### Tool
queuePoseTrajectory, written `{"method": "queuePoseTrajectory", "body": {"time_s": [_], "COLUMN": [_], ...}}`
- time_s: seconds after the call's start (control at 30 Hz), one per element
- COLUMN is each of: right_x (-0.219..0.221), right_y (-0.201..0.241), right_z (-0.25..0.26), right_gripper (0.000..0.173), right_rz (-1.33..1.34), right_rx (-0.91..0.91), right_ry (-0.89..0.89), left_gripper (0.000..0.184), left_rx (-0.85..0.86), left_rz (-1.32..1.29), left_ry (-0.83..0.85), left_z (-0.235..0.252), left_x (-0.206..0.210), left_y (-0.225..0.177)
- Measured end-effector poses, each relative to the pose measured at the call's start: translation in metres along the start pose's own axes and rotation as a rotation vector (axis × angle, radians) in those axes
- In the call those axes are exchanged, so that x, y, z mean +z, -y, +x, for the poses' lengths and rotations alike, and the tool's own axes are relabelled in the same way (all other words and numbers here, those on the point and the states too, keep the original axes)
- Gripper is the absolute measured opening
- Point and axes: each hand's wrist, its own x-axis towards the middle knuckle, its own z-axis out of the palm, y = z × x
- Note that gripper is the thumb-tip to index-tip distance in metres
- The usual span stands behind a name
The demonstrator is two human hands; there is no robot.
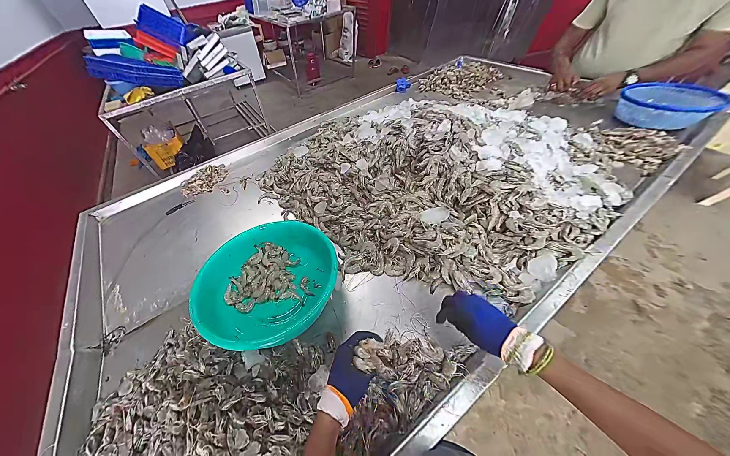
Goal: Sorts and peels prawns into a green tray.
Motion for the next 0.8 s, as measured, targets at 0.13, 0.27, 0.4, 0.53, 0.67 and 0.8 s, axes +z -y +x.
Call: {"method": "queuePoseTrajectory", "body": {"time_s": [0.13,0.27,0.4,0.53,0.67,0.8], "right_x": [0.048,0.055,0.040,0.021,0.018,0.017], "right_y": [-0.007,-0.003,0.054,0.113,0.129,0.106], "right_z": [0.013,0.022,0.013,-0.009,-0.009,0.001], "right_gripper": [0.025,0.026,0.036,0.033,0.025,0.017], "right_rz": [0.003,-0.166,0.103,0.200,-0.050,-0.019], "right_rx": [-0.579,-0.138,0.310,0.146,0.065,0.144], "right_ry": [0.013,0.062,0.150,0.091,-0.076,-0.190], "left_gripper": [0.038,0.032,0.035,0.038,0.041,0.043], "left_rx": [0.058,0.054,0.045,0.007,-0.140,-0.161], "left_rz": [-0.095,-0.081,0.048,0.246,0.303,0.177], "left_ry": [-0.073,-0.114,-0.122,-0.169,-0.180,-0.081], "left_z": [-0.009,-0.011,-0.006,0.000,0.001,0.003], "left_x": [0.009,0.021,0.042,0.054,0.046,0.032], "left_y": [0.011,0.010,0.003,-0.011,-0.029,-0.030]}}
